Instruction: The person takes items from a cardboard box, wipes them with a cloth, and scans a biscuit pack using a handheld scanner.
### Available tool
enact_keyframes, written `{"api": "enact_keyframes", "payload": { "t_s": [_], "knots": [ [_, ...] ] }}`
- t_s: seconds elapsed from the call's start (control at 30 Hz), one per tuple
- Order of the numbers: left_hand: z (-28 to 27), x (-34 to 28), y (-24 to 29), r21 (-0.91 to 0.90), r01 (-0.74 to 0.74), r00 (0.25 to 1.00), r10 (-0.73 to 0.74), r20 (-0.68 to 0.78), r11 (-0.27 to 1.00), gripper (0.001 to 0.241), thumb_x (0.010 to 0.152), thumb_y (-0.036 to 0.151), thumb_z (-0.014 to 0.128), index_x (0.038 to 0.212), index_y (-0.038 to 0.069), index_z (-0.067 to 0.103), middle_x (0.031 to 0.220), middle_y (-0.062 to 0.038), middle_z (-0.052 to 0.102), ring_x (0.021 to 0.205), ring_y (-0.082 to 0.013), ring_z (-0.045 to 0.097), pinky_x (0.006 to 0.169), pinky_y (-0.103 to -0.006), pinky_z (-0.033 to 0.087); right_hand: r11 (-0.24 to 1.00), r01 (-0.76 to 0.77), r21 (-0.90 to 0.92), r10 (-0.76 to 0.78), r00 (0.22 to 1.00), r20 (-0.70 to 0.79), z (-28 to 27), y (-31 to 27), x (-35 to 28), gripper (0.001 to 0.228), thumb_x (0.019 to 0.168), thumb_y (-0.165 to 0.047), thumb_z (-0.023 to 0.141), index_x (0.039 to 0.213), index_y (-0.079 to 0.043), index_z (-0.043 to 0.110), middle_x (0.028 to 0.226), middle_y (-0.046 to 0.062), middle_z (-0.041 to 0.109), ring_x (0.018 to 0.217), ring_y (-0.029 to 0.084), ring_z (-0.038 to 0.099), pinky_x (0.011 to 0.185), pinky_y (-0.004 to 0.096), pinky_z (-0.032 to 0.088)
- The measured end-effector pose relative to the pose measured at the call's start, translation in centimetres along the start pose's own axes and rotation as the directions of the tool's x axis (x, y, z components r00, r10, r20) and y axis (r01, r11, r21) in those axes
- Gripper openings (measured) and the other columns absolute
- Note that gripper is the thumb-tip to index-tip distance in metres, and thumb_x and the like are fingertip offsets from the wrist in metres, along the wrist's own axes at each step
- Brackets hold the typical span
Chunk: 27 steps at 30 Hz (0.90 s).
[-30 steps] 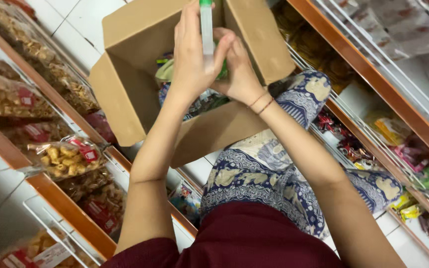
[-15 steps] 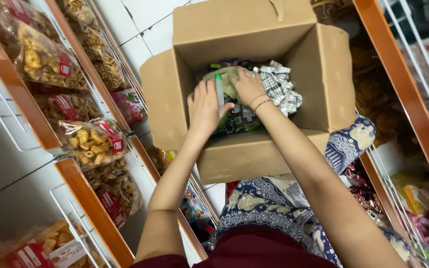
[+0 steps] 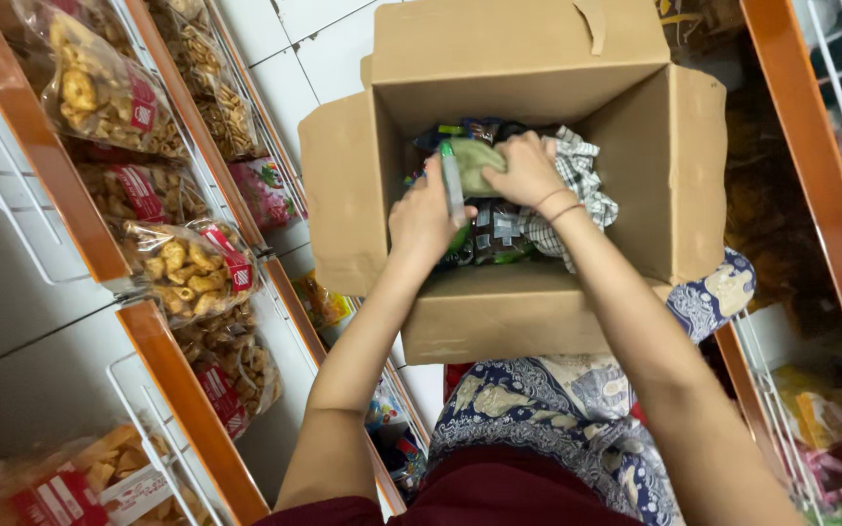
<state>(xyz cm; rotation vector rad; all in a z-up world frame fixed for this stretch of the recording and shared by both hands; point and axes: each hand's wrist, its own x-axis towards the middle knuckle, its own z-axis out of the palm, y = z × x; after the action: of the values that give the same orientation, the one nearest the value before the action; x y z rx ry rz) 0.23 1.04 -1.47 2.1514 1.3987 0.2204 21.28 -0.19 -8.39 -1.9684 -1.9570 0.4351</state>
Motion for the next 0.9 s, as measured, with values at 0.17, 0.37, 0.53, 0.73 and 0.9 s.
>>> {"api": "enact_keyframes", "payload": {
  "t_s": [0.17,0.37,0.53,0.73,0.9],
  "knots": [
    [-0.2,0.4,0.6,0.012,0.056,0.996,-0.057,0.069,0.998,0.093,0.082,0.040,0.084,0.150,0.009,0.029,0.109,-0.024,0.069,0.092,-0.0448,0.070,0.074,-0.0552,0.056,0.849,-0.172,0.499,0.151,0.985,0.082,-6.4,0.0,-3.2,0.025,0.095,-0.022,0.065,0.108,-0.002,0.069,0.100,0.015,0.073,0.094,0.027,0.070,0.087,0.040,0.055],
    [-2.3,-1.8,4.7,0.094,-0.192,0.980,0.196,-0.037,0.977,0.100,0.076,0.006,0.071,0.160,0.008,0.017,0.141,-0.029,0.048,0.124,-0.0474,0.054,0.093,-0.0518,0.050,0.393,-0.164,0.905,0.227,0.971,0.077,-10.4,-2.2,-7.7,0.035,0.092,-0.004,0.068,0.126,-0.001,0.063,0.114,0.004,0.070,0.101,0.009,0.065,0.088,0.026,0.057],
    [-3.4,-5.0,11.9,-0.232,-0.537,0.843,0.523,-0.122,0.811,0.084,0.085,-0.002,0.060,0.163,0.005,0.030,0.153,-0.027,0.045,0.140,-0.0445,0.049,0.119,-0.0468,0.042,0.238,-0.067,0.969,0.288,0.957,-0.004,-14.4,-3.6,-13.2,0.037,0.095,-0.006,0.070,0.130,0.001,0.061,0.117,0.002,0.070,0.105,0.008,0.064,0.093,0.025,0.055],
    [-2.8,-7.2,20.5,-0.554,-0.563,0.692,0.716,0.089,0.613,0.079,0.083,0.026,0.081,0.149,0.001,0.046,0.137,-0.023,0.061,0.130,-0.0371,0.059,0.111,-0.0436,0.044,0.001,-0.001,1.000,0.439,0.899,0.000,-19.6,-1.9,-23.6,0.031,0.105,-0.015,0.058,0.130,0.002,0.062,0.115,0.004,0.071,0.103,0.009,0.066,0.092,0.026,0.055],
    [4.3,-10.4,26.1,-0.660,-0.531,0.614,0.778,0.133,0.531,0.073,0.074,0.032,0.089,0.132,0.000,0.058,0.125,-0.018,0.068,0.116,-0.0296,0.068,0.101,-0.0390,0.054,0.107,0.041,0.993,0.594,0.799,-0.097,-21.1,-1.1,-33.3,0.026,0.106,-0.013,0.058,0.127,0.001,0.064,0.115,0.003,0.071,0.103,0.007,0.065,0.091,0.024,0.054]
  ]
}}
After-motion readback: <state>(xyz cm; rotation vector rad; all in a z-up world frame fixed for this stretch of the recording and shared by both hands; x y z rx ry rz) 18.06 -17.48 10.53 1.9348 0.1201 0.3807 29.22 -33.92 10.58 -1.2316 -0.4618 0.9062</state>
